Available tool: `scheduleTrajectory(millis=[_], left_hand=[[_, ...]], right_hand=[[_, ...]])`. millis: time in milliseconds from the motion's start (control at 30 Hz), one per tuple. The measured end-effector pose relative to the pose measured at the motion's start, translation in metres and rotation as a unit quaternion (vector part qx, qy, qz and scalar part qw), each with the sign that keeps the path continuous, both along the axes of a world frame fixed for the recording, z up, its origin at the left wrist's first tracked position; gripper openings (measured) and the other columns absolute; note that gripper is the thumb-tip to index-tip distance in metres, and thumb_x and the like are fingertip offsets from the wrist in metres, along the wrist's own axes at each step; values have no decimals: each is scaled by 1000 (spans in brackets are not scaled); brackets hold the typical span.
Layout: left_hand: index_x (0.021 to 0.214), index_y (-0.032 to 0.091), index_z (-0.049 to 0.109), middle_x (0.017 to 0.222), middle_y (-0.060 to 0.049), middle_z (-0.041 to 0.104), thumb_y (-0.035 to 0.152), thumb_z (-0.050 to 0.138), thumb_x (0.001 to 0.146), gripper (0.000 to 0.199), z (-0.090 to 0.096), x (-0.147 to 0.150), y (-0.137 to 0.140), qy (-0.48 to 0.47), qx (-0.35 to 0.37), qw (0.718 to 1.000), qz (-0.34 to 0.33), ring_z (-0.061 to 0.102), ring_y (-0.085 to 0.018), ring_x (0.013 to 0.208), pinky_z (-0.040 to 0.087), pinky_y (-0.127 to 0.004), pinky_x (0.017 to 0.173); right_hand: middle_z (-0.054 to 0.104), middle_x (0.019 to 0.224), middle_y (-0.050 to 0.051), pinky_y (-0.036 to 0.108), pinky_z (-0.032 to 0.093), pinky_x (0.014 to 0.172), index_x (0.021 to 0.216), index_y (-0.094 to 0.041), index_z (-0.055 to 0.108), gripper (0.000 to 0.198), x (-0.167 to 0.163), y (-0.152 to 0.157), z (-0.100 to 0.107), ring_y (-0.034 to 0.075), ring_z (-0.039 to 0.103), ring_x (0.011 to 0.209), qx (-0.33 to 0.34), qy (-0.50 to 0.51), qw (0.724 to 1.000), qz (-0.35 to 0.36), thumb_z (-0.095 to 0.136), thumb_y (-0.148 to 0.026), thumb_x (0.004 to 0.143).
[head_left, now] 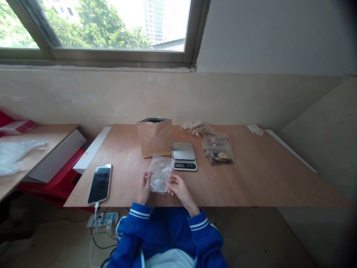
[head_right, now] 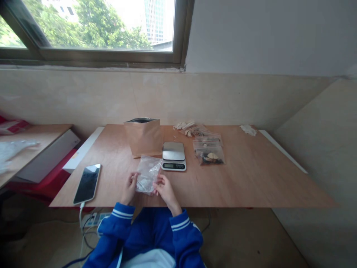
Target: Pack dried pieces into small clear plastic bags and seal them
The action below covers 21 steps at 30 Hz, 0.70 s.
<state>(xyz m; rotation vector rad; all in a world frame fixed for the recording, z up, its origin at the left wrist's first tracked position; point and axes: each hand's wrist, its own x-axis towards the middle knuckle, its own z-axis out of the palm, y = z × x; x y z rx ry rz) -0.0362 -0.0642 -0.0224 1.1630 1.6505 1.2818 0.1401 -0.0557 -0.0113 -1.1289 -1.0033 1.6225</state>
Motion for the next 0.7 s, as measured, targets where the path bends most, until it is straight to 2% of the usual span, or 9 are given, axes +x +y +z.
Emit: scheduleTrajectory(millis=[133, 200, 267, 333, 433, 467, 533, 600, 700], left_hand=[[92, 17, 61, 82, -8, 66, 42, 44, 89, 30, -9, -3, 2, 144, -9, 989, 45, 64, -24, 79, 50, -38, 73], [103, 14, 62, 99, -15, 65, 40, 49, 87, 33, -5, -1, 3, 208, -9, 975, 83, 61, -30, 96, 47, -46, 85], [121, 10, 57, 120, -21, 57, 39, 50, 87, 45, 5, 4, 3, 293, -2, 950, 106, 54, -34, 112, 41, -52, 94], [134, 15, 49, 137, -19, 48, 40, 48, 89, 51, 14, 12, 3, 365, 13, 929, 58, 48, -34, 121, 36, -53, 100], [140, 28, 46, 148, -9, 42, 42, 49, 90, 52, 17, 27, 4, 420, 47, 901, -99, 36, -30, 136, 23, -50, 112], [141, 30, 45, 150, -7, 40, 43, 50, 89, 53, 14, 31, 5, 432, 50, 889, -141, 31, -30, 139, 19, -50, 114], [145, 30, 40, 153, -6, 36, 44, 50, 89, 59, 2, 40, 6, 447, 32, 876, -178, 24, -30, 143, 15, -51, 115], [146, 29, 37, 155, -6, 32, 42, 48, 89, 60, -10, 47, 7, 459, 5, 873, -166, 22, -31, 144, 16, -52, 115], [146, 28, 39, 155, -5, 30, 38, 41, 92, 54, -22, 56, 8, 475, -5, 871, -123, 21, -29, 145, 16, -52, 115]], right_hand=[[64, 80, 2, 20, 34, 39, 95, -19, 62, 47, 20, 2, 6, 9, 49, 47, 26, -57, 997, -54, 75, -50, 63], [65, 80, 4, 20, 32, 40, 93, -18, 64, 46, 34, 2, 9, 10, 48, 49, 37, -69, 994, -70, 69, -56, 67], [66, 80, 5, 20, 31, 40, 91, -18, 65, 47, 50, 2, 9, 10, 48, 50, 42, -82, 992, -88, 67, -59, 69], [67, 79, 6, 20, 32, 41, 91, -17, 66, 47, 66, 3, 4, 11, 49, 51, 48, -103, 987, -112, 65, -60, 70], [67, 84, 8, 24, 39, 45, 91, -18, 66, 42, 91, 10, -10, 16, 53, 58, 80, -164, 970, -160, 60, -56, 75], [67, 87, 9, 27, 43, 50, 90, -18, 66, 39, 100, 14, -16, 18, 55, 63, 101, -196, 959, -179, 57, -53, 76], [65, 91, 10, 37, 49, 67, 90, -18, 65, 33, 119, 24, -24, 23, 58, 77, 152, -279, 922, -219, 51, -46, 79], [62, 96, 12, 46, 46, 86, 93, -18, 63, 29, 137, 36, -30, 27, 56, 93, 198, -377, 869, -253, 47, -38, 80], [54, 113, 17, 52, 35, 98, 104, -17, 59, 31, 160, 56, -33, 32, 47, 114, 229, -501, 783, -289, 48, -29, 77]])
